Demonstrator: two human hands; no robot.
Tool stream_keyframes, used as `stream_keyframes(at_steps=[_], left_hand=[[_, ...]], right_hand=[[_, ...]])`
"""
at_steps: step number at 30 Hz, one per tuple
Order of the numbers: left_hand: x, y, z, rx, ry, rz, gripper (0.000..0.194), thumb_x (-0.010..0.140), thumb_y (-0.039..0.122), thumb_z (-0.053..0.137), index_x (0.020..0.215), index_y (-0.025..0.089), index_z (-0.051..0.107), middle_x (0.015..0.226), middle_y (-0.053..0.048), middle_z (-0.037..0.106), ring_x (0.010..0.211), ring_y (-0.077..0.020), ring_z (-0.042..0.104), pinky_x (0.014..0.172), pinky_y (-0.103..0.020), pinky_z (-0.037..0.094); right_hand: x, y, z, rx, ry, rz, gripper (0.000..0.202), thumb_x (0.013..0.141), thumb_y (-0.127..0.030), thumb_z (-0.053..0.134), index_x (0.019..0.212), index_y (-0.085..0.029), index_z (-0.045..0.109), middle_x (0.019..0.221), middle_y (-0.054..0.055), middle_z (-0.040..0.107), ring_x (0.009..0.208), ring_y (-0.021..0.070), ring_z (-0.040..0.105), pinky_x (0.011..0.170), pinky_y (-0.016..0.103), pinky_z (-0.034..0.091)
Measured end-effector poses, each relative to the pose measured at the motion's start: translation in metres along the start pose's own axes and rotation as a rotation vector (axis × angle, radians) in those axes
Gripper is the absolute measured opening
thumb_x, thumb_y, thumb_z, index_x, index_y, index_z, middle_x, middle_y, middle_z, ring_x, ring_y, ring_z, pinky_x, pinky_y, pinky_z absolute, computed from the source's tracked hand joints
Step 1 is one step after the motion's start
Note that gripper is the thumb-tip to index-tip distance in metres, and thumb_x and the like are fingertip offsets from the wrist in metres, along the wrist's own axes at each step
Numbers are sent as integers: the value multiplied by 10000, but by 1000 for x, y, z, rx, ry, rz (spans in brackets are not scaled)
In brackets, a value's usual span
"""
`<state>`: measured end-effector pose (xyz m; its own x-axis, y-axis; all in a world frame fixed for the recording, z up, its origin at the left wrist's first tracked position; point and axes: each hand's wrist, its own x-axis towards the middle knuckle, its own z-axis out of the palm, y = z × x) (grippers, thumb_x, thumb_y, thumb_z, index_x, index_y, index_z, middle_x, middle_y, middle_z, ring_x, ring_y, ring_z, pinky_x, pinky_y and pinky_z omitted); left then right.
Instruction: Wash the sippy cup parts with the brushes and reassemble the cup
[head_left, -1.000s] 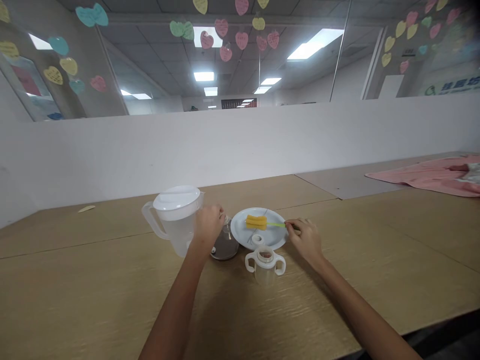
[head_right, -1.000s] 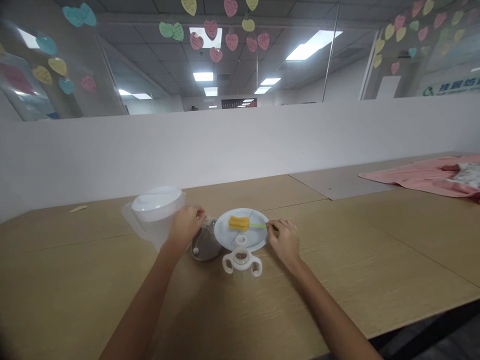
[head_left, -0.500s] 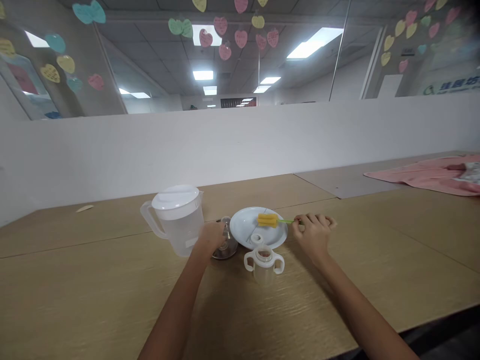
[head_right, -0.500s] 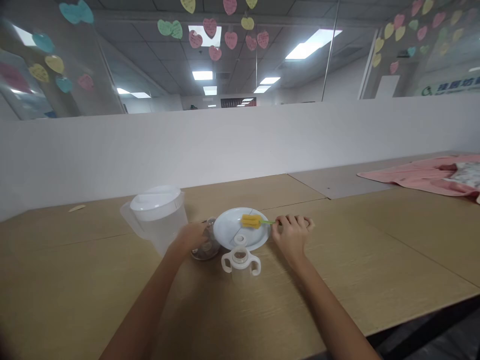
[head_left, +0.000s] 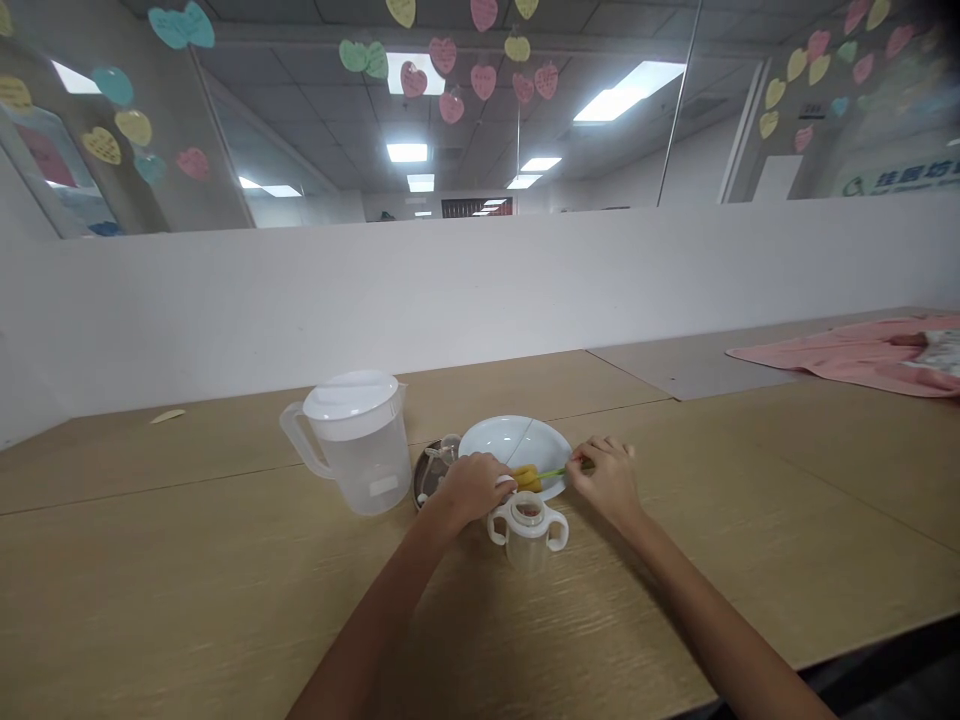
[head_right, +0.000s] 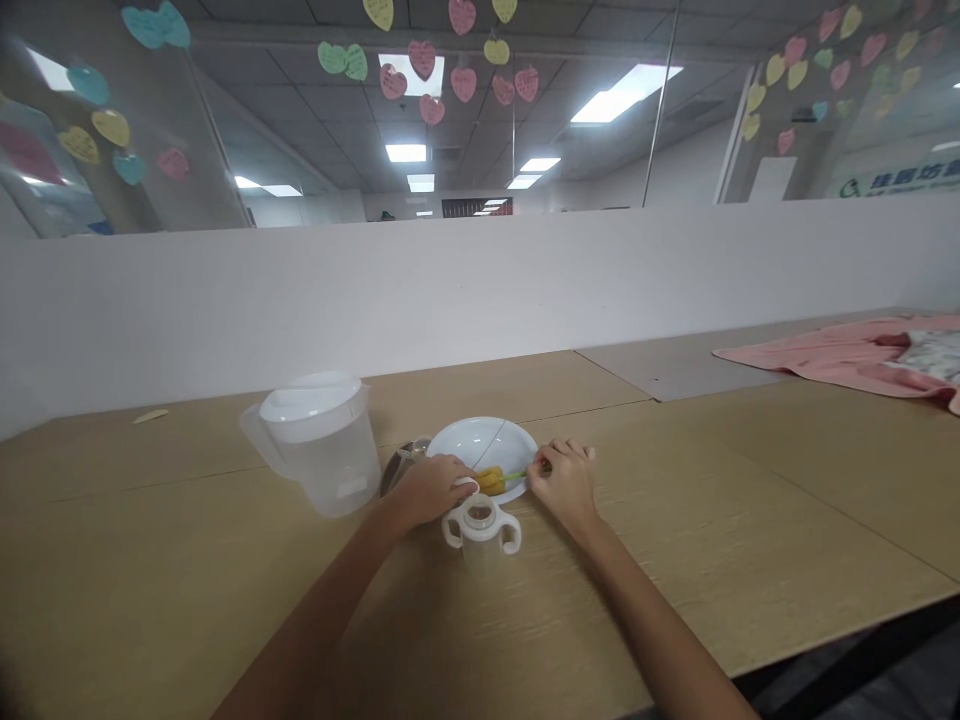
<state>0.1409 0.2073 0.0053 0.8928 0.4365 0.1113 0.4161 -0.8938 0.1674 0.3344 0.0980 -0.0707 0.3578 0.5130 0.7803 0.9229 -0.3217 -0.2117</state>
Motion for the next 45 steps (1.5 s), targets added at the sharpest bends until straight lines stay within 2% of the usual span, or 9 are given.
stream_keyframes(at_steps=[3, 7, 15, 22, 27, 34, 39, 42, 45], left_hand=[[-2, -1, -4, -22, -29, -9, 223, 817, 322, 518, 904, 199, 682, 953, -56, 687, 878, -221, 631, 764, -296, 464], [-3, -6, -14, -73, 5, -12, 210, 790, 288, 542, 948, 189, 640, 1037, -49, 660, 972, -212, 596, 824, -283, 444], [-4, -18, -28, -184, 271, -13, 241, 763, 250, 588, 998, 203, 555, 1047, -46, 639, 957, -223, 591, 804, -319, 456], [-6, -13, -36, -196, 398, -31, 556, 664, 206, 661, 1178, 205, 447, 1030, -56, 627, 987, -239, 576, 813, -337, 472], [-8, -11, -39, -222, 421, 30, 566, 677, 165, 617, 1209, 214, 429, 1052, -45, 616, 991, -229, 567, 832, -353, 479], [-9, -12, -42, -431, 488, 60, 538, 658, 118, 618, 1170, 185, 467, 1098, -66, 574, 947, -184, 592, 867, -340, 501], [-11, -14, -46, -508, 409, 35, 421, 713, 198, 624, 1119, 176, 515, 1127, -74, 572, 946, -173, 602, 792, -281, 530], [-14, -18, -49, -273, 385, -94, 362, 750, 188, 573, 1109, 161, 533, 1117, -87, 595, 1017, -207, 581, 821, -299, 506], [-17, -26, -49, 42, 211, -251, 308, 798, 185, 493, 1096, 151, 561, 1119, -114, 603, 1039, -232, 576, 850, -329, 475]], right_hand=[[0, 3, -1, -39, -42, -38, 182, 737, -221, 493, 617, -189, 626, 674, 38, 650, 703, 189, 500, 658, 314, 234], [0, 3, -1, -86, -125, -62, 169, 729, -242, 499, 622, -189, 618, 653, 51, 657, 675, 197, 512, 638, 312, 247], [3, 4, -11, 76, -52, 303, 338, 875, -379, 354, 763, -169, 593, 646, 42, 615, 568, 156, 515, 534, 254, 274], [-7, -10, -11, 244, 15, -84, 371, 909, -433, 387, 779, -156, 597, 527, -4, 549, 446, 99, 478, 501, 214, 317], [-7, -9, -8, 175, 141, 35, 391, 922, -442, 381, 794, -152, 610, 526, -3, 555, 454, 100, 504, 485, 207, 309], [-4, -7, -5, 164, 69, 89, 426, 914, -477, 373, 781, -158, 621, 502, 0, 557, 443, 114, 499, 467, 215, 285], [-6, -7, -7, 278, 39, 0, 367, 904, -428, 412, 786, -157, 630, 498, -18, 537, 429, 92, 473, 478, 201, 314], [-7, -6, -8, 243, 80, -76, 333, 888, -398, 446, 749, -156, 627, 482, -22, 520, 413, 85, 451, 468, 202, 302], [-6, -5, -8, 226, 107, -55, 338, 884, -394, 445, 721, -154, 620, 469, -21, 511, 403, 85, 439, 460, 205, 293]])
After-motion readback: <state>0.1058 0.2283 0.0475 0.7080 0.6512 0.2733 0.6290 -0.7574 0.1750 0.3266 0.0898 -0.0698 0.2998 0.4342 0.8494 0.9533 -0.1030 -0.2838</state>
